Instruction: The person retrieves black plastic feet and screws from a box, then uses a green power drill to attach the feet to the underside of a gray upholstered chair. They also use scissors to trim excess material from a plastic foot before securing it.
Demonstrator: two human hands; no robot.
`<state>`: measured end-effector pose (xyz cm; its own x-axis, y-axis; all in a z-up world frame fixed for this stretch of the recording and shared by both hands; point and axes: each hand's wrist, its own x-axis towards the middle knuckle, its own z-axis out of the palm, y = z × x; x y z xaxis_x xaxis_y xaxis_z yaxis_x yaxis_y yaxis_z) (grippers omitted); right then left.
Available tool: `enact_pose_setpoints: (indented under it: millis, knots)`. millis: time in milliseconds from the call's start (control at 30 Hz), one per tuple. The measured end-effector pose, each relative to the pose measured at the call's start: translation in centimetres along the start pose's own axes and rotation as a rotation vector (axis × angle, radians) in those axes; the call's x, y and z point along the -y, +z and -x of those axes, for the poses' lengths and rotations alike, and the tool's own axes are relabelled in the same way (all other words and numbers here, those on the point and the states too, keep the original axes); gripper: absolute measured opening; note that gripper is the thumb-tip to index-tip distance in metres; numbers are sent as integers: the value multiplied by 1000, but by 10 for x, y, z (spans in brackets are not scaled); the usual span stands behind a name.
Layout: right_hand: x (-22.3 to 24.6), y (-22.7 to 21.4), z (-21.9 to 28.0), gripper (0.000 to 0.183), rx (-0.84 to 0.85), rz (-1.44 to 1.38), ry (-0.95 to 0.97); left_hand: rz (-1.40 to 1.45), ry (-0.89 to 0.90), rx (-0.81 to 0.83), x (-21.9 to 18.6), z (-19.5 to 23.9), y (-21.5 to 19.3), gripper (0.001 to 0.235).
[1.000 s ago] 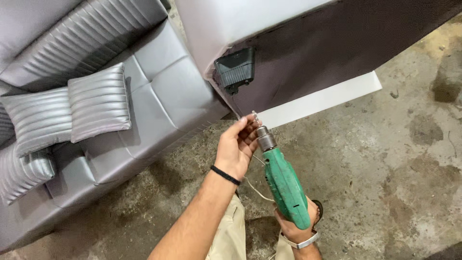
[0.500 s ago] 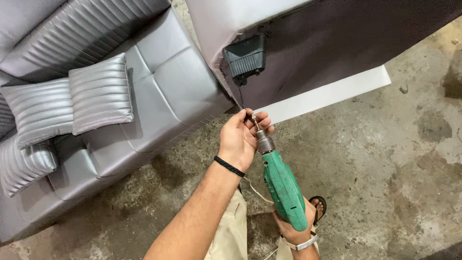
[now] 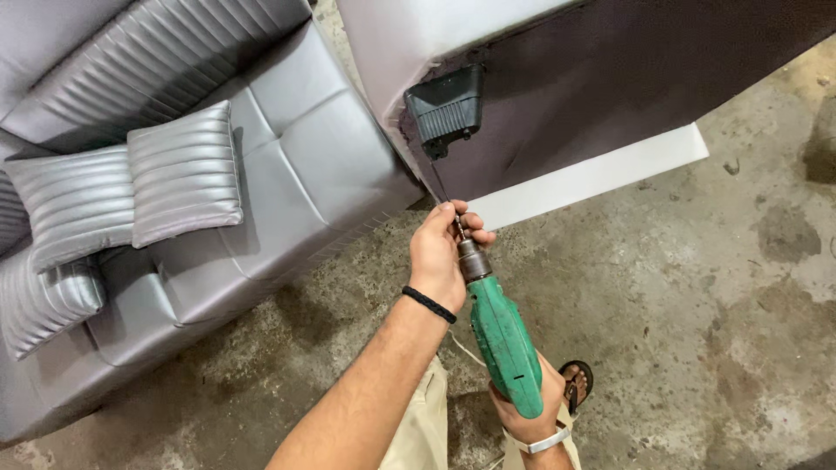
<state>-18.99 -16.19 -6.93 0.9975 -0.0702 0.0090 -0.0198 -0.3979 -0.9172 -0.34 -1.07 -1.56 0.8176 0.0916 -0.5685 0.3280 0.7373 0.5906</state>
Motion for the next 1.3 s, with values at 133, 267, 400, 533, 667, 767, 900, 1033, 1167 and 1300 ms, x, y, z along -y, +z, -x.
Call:
enact_pose_setpoints:
  millis: [133,267,400,533,667,767,900,1033,1167,1300]
  knots:
    - [1,3,0,50,-7,-9,-2,-31,29,5,-1,5,4,22]
    - [4,7,-1,46,-32,-34,-12,-124,9,-79,-5,7,8,9]
    - [10,10,-7,47,-9,-79,40,-170,52,-37,-6,4,11,8]
    - [16,16,-14,41,-39,-81,-4,-206,79,25,-5,2,12,8]
    - [16,23,-24,38,-63,-90,-76,-155,53,22,-12,-6,13,19]
    - [12,29,-32,37,-57,-97,-82,-174,42,28,-18,-20,12,31]
    - [7,33,-41,37,-61,-151,-56,-174,99,46,-14,-32,10,26]
    - [5,32,-44,41,-45,-114,-130,-147,124,54,-12,-34,3,27]
    - [5,29,-41,41,-45,-49,-143,-144,57,24,-19,-34,3,27]
    - [5,28,-36,41,-47,-23,-140,-137,21,23,-21,-31,5,26]
